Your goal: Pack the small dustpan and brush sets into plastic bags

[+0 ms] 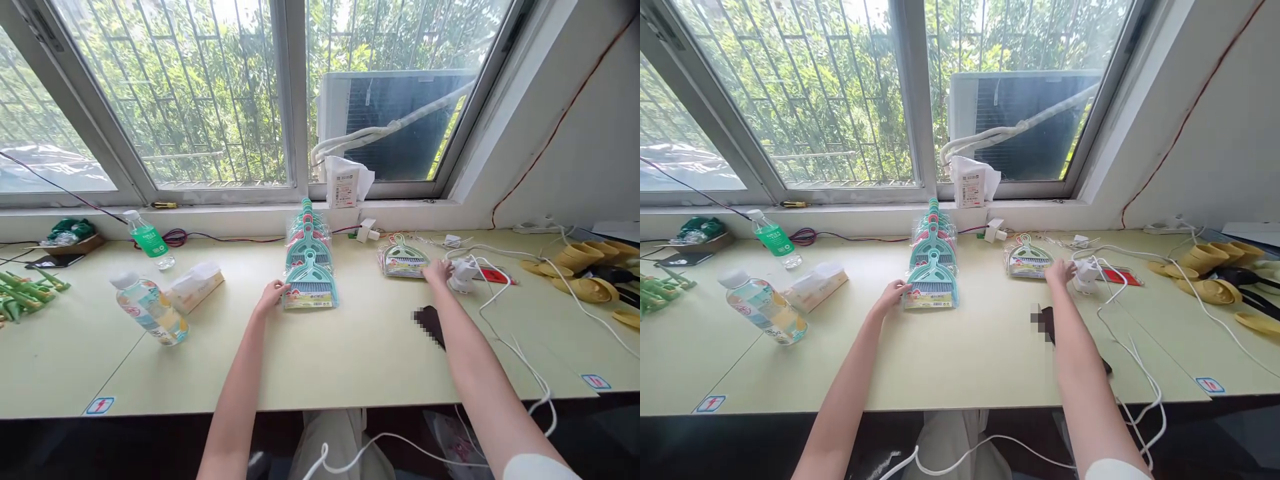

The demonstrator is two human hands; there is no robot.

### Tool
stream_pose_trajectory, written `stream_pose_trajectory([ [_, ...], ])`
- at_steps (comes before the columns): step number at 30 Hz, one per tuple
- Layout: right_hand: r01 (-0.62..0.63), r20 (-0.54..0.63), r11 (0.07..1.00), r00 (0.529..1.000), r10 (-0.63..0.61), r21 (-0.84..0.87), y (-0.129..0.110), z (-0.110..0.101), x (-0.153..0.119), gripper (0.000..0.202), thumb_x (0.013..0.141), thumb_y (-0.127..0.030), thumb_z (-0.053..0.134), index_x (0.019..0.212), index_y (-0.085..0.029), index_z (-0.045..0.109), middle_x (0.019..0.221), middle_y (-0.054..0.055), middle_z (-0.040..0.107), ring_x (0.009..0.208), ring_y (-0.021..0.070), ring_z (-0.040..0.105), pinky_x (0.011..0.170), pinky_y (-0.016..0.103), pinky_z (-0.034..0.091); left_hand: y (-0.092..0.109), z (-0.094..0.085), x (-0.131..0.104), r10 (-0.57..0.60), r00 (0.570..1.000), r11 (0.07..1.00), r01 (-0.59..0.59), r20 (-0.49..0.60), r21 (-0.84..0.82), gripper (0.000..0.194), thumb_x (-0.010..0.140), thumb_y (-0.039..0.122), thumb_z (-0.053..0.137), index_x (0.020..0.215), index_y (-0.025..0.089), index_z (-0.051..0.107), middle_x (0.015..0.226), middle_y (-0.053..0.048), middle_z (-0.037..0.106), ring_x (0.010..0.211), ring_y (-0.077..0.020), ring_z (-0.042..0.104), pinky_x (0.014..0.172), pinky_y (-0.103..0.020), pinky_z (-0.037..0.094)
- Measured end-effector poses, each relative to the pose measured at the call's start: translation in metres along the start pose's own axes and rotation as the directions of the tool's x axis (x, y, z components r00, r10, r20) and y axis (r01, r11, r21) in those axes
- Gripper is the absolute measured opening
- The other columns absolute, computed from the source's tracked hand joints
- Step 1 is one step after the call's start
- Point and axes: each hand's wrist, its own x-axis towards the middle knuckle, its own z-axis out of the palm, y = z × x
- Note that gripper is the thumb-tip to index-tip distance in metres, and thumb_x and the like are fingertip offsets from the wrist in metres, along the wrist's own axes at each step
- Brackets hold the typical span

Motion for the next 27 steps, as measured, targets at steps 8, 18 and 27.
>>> stream_pose_trajectory([
  [8,0.205,-0.286,0.979,0.938,-0.194,0.011,-0.046,0.012,-0.064,0.045,0.083,-0.022,0.049,0.128,-0.017,0.045,0.146,0.019,0.031,0.138,0.0301,0.021,0.107,0.054,0.023,0.008,0.001,-0.013,0.026,0.88,0.947,0.131,0.474,-0.294,0.045,0.065,0.04,0.076,0.103,0.018,0.063,0.095,-0.008,0.07,0.089,-0.0228,0.068,0.067,-0.029,0.052],
  [18,0.81,0.07,0.346,0.357,-0.931,0.474,-0.128,0.011,-0.25,0.021,0.089,-0.02,0.044,0.094,-0.025,0.063,0.086,0.006,0.067,0.084,0.022,0.061,0.08,0.039,0.047,0.034,0.037,-0.028,0.251,0.923,0.788,-0.02,0.291,-0.616,0.054,0.07,0.031,0.073,0.12,0.022,0.053,0.112,-0.007,0.066,0.098,-0.0206,0.064,0.078,-0.031,0.051],
  [27,0.71,-0.054,0.414,0.536,-0.843,0.57,-0.114,0.021,-0.251,0.026,0.09,-0.03,0.047,0.113,-0.027,0.058,0.11,0.008,0.063,0.104,0.0235,0.058,0.088,0.042,0.047,0.036,0.043,-0.03,0.279,0.937,0.787,-0.098,0.209,-0.61,0.068,0.066,0.025,0.075,0.126,0.023,0.043,0.123,-0.008,0.06,0.11,-0.0234,0.059,0.088,-0.036,0.049],
])
